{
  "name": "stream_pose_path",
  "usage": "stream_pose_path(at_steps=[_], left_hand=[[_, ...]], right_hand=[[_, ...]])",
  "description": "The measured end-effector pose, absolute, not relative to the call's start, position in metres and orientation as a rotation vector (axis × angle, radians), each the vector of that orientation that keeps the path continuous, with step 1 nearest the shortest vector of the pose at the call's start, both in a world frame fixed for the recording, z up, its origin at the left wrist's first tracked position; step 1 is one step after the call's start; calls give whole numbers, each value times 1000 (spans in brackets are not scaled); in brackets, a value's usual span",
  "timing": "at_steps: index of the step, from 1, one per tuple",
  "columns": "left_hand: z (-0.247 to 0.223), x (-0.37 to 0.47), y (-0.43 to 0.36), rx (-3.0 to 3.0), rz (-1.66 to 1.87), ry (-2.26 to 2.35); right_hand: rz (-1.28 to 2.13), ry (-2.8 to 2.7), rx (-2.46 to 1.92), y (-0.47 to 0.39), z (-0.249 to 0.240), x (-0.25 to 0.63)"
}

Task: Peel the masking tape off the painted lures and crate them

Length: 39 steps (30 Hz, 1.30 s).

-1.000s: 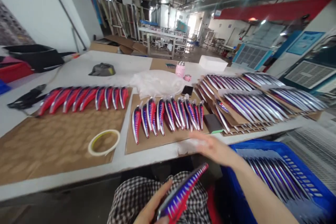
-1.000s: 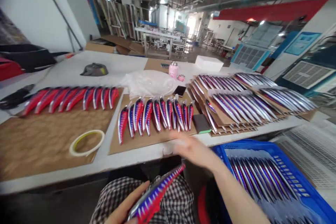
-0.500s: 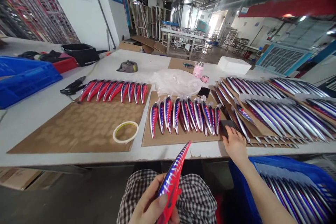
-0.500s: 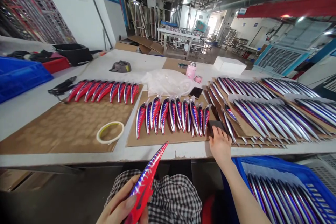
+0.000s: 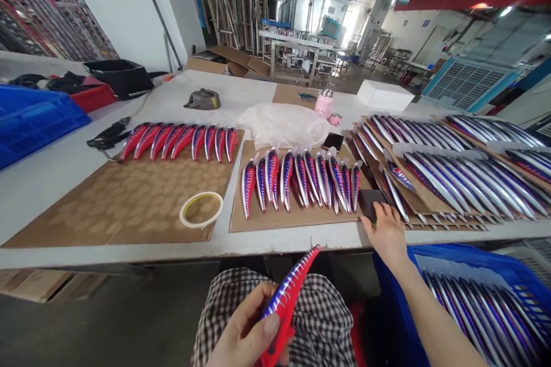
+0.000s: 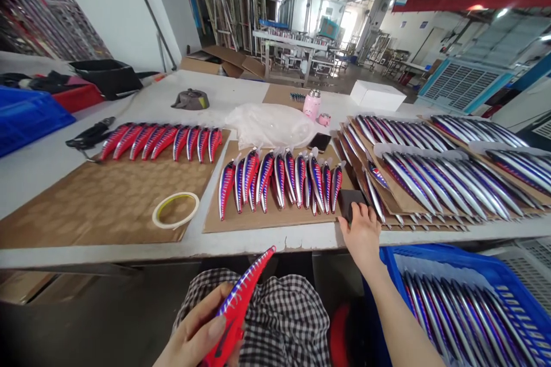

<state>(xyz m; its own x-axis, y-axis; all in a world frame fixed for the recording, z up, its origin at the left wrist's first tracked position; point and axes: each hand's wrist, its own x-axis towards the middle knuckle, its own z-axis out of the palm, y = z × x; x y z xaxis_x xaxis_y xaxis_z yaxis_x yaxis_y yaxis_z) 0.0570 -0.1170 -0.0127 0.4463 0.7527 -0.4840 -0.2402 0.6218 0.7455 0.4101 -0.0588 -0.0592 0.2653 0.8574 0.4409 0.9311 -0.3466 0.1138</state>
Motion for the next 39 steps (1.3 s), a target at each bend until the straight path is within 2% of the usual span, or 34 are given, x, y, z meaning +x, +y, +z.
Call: stream_pose_path(at_steps=[9, 29, 39], left_hand=[[-17, 58, -121, 650, 617, 1078], [-32, 58, -113, 911, 486, 914], [-29, 57, -119, 759, 570, 1075]], right_hand=[[-650, -1709, -2255, -71, -61, 415], [-471, -1628, -2265, -73, -64, 407], [-398, -1587, -2138, -81, -66, 409]])
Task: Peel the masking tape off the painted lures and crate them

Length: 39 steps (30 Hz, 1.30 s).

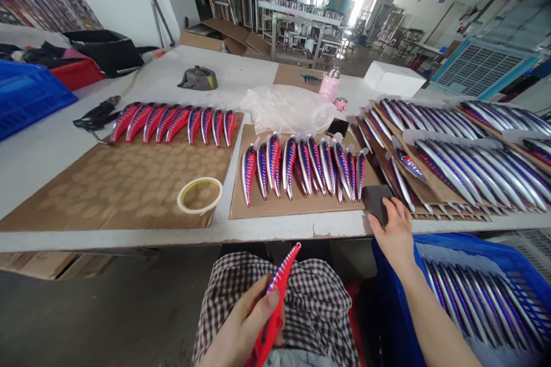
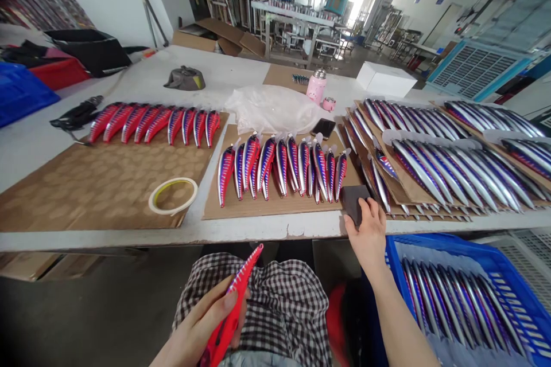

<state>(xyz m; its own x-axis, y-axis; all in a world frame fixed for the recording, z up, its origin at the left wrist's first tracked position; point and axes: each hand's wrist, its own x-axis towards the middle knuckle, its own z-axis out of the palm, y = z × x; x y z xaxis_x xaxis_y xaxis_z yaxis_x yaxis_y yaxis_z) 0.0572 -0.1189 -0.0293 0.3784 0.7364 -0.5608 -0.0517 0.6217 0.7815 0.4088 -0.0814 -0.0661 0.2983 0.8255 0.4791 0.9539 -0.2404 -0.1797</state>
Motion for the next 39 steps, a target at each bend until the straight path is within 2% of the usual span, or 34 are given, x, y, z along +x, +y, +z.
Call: stream_pose_path(at_steps=[16, 29, 39], left_hand=[[-50, 45, -123, 539, 542, 1207], [-54, 42, -108, 941, 423, 1026], [-47, 49, -115, 732, 556, 1087]], right_hand=[[-256, -1640, -1958, -107, -39, 354], [-85, -1846, -1852, -126, -39, 313], [-13, -1986, -1777, -142, -38, 293]])
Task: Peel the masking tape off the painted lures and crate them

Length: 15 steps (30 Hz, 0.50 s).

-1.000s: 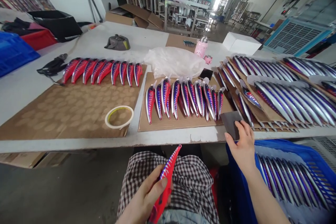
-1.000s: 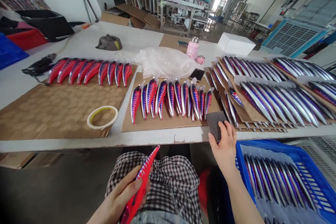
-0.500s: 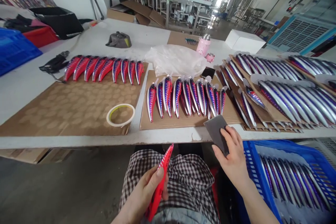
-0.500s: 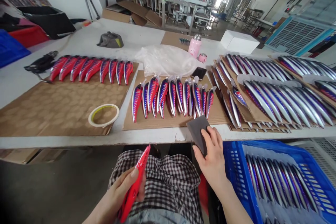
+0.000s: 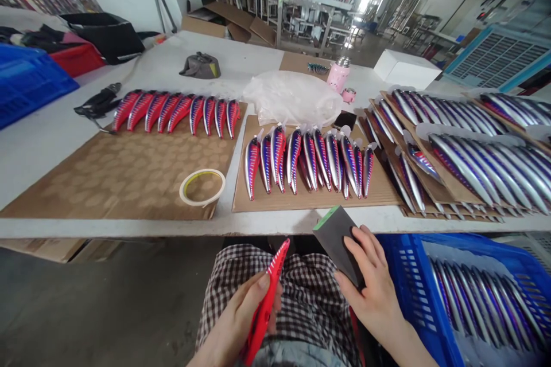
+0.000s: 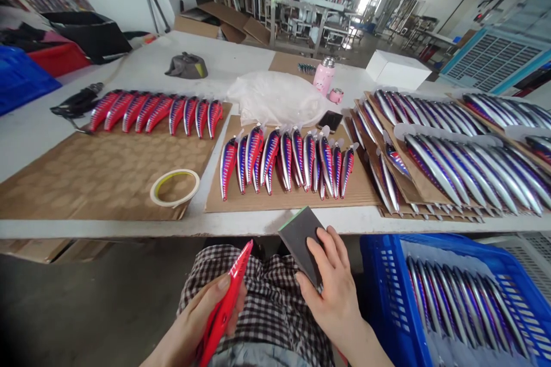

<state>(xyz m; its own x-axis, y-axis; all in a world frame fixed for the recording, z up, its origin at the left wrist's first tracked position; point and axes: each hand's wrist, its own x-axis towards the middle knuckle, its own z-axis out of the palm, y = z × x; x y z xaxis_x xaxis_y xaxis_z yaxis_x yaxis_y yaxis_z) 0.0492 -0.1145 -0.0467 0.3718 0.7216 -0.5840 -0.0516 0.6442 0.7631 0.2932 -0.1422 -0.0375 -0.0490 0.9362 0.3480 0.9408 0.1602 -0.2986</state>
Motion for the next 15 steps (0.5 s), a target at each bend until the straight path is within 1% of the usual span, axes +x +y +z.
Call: stream_pose_path(at_steps=[8, 12, 15], left_hand=[[-42, 49, -121, 709, 546, 1198], [-43, 50, -122, 833, 629, 1318], [-44, 52, -121, 899, 675, 1322]], right_hand=[[-3, -2032, -1687, -153, -35, 283], [-59, -2115, -1600, -163, -35, 274], [-105, -2200, -1562, -168, -35, 267]])
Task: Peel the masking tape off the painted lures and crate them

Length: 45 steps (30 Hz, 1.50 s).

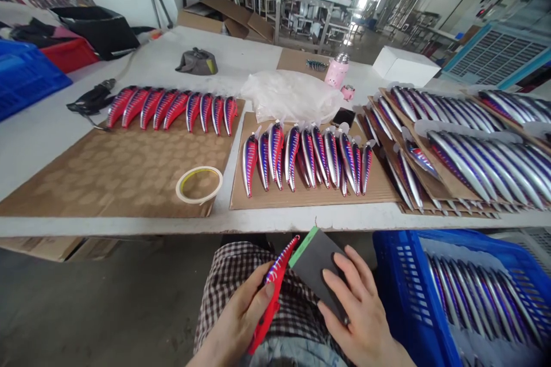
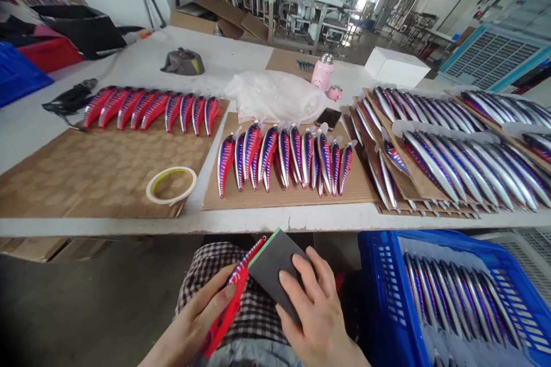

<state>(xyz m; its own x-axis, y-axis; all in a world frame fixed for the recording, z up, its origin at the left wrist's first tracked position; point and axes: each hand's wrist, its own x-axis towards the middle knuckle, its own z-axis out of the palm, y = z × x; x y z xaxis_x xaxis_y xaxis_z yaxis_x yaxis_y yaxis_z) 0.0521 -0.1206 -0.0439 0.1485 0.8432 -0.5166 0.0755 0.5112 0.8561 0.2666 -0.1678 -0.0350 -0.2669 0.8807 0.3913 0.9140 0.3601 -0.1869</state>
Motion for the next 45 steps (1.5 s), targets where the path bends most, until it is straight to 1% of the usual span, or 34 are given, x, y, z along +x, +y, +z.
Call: stream_pose_path(at_steps=[8, 21, 30, 40, 43, 45], left_hand=[[-51, 53, -118, 1081, 672, 1201], [-76, 42, -121, 1221, 542, 1219], [-69, 45, -118, 1215, 558, 1192], [-72, 44, -120, 1244, 548, 1217], [-70, 44, -120, 1221, 533, 1194], [-70, 44, -120, 1190, 542, 1226]], right_hand=[[-134, -2244, -1554, -161, -25, 249], [162, -2303, -1635, -160, -32, 251], [260, -2282, -1646, -155, -30, 253], [219, -2249, -1682, -155, -31, 250], [232, -2311, -1599, -155, -30, 250], [217, -2286, -1623, -155, -31, 250]])
